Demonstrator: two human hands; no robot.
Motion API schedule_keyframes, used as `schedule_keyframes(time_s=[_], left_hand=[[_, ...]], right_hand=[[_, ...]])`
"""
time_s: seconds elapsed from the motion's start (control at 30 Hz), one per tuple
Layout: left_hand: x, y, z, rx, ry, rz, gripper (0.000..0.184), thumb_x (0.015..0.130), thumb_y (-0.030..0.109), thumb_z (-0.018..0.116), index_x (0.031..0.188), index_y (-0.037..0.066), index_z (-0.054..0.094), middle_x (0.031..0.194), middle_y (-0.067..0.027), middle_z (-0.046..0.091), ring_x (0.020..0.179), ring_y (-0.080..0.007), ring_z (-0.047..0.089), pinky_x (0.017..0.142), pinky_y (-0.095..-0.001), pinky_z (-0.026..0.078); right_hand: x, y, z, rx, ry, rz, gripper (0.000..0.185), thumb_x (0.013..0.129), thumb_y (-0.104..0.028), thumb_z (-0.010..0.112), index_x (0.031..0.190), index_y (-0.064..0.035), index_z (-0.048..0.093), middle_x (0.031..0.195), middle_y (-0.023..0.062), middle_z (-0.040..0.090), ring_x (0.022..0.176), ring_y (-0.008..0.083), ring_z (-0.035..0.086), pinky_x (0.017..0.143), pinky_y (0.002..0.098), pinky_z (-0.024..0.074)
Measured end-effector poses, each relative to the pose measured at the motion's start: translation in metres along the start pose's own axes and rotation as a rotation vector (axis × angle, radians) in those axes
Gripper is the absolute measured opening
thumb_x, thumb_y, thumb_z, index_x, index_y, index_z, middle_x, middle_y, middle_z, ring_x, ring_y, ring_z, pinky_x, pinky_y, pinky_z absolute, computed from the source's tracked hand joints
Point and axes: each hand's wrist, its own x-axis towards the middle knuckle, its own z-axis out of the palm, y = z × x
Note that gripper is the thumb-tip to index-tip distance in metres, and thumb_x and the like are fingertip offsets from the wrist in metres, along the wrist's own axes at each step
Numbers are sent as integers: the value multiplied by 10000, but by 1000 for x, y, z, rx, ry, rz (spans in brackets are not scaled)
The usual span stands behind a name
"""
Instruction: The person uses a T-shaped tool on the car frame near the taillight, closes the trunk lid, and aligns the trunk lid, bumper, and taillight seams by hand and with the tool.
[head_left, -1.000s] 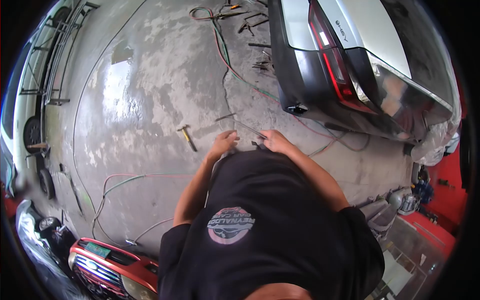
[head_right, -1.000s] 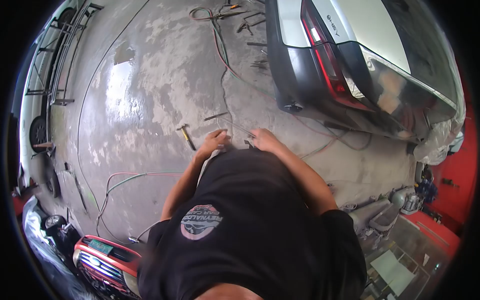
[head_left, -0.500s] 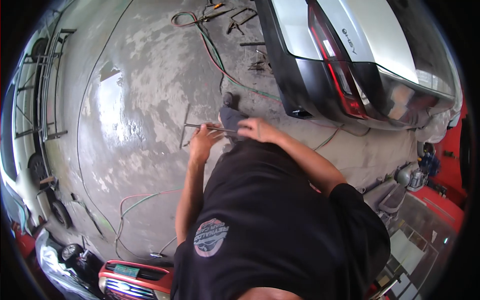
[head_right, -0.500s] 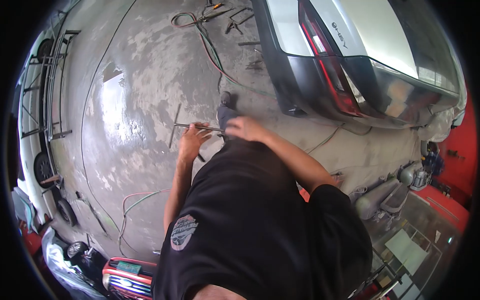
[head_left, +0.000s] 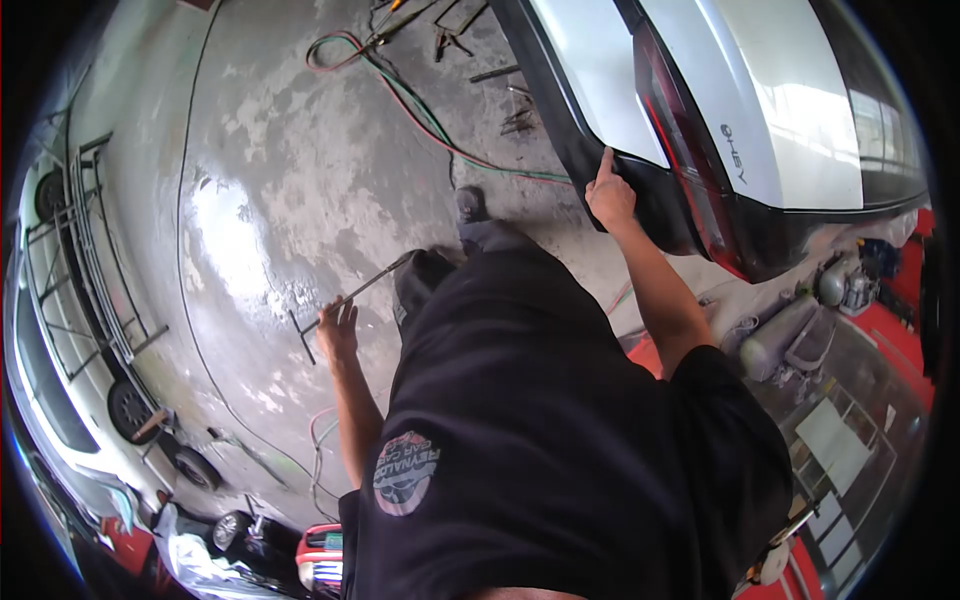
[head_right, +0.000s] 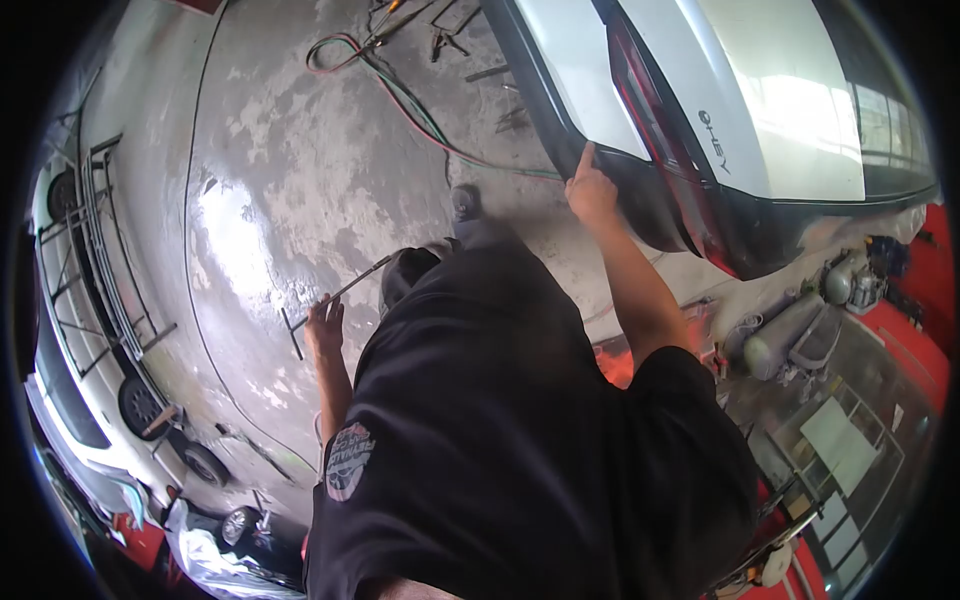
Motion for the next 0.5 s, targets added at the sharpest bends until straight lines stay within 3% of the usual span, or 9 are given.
schedule_keyframes(time_s=[0.07, 0.17, 0.27, 0.33, 0.43, 0.47, 0.5], left_hand=[[14, 15, 9, -41, 39, -17, 416, 1083, 314, 301, 1300, -27, 404, 1385, -239, 508, 1245, -474, 520, 1079, -593, 398], [60, 42, 18, 9, -97, -23, 543, 1070, 265, 333, 1505, -23, 183, 1427, -247, 453, 1218, -458, 547, 1021, -541, 484], [110, 82, 52, 93, -136, -27, 482, 1083, 317, 292, 1414, -32, 320, 1411, -236, 484, 1247, -461, 521, 1076, -584, 416], [154, 115, 60, 837, -391, 303, 486, 1083, 321, 292, 1418, -31, 314, 1414, -234, 482, 1245, -458, 523, 1064, -577, 432], [209, 164, 110, 1000, -532, 395, 456, 1083, 330, 308, 1366, -24, 357, 1408, -230, 489, 1239, -449, 532, 1047, -572, 451], [233, 184, 122, 1118, -576, 466, 449, 1083, 330, 312, 1354, -23, 366, 1404, -230, 493, 1240, -448, 532, 1047, -572, 451], [242, 202, 140, 1048, -574, 409, 445, 1079, 322, 326, 1358, -23, 368, 1395, -233, 501, 1236, -446, 537, 1048, -567, 454]], right_hand=[[6, -8, 0, 3, -60, 14, 880, 891, -272, 624, 1569, -49, 107, 932, 243, 700, 874, 404, 691, 814, 494, 547], [25, -18, 12, 7, -122, 40, 913, 885, -310, 626, 1572, -50, 84, 957, 256, 695, 890, 413, 687, 820, 501, 543], [44, -32, 21, 36, -150, 132, 941, 876, -325, 632, 1570, -42, 62, 971, 267, 691, 897, 413, 686, 803, 498, 543], [45, -39, 33, 128, -127, 227, 965, 869, -321, 635, 1567, -36, 32, 956, 269, 692, 890, 409, 687, 784, 494, 544], [24, -67, 39, 195, 81, 333, 868, 858, -314, 643, 1539, 3, 209, 897, 266, 696, 854, 405, 691, 757, 495, 543], [30, -71, 57, 297, -15, 347, 807, 851, -313, 649, 1498, 12, 292, 918, 269, 697, 868, 408, 688, 768, 504, 539], [35, -69, 92, 399, -122, 359, 751, 845, -311, 654, 1458, 21, 376, 939, 273, 697, 882, 412, 686, 780, 514, 535]])
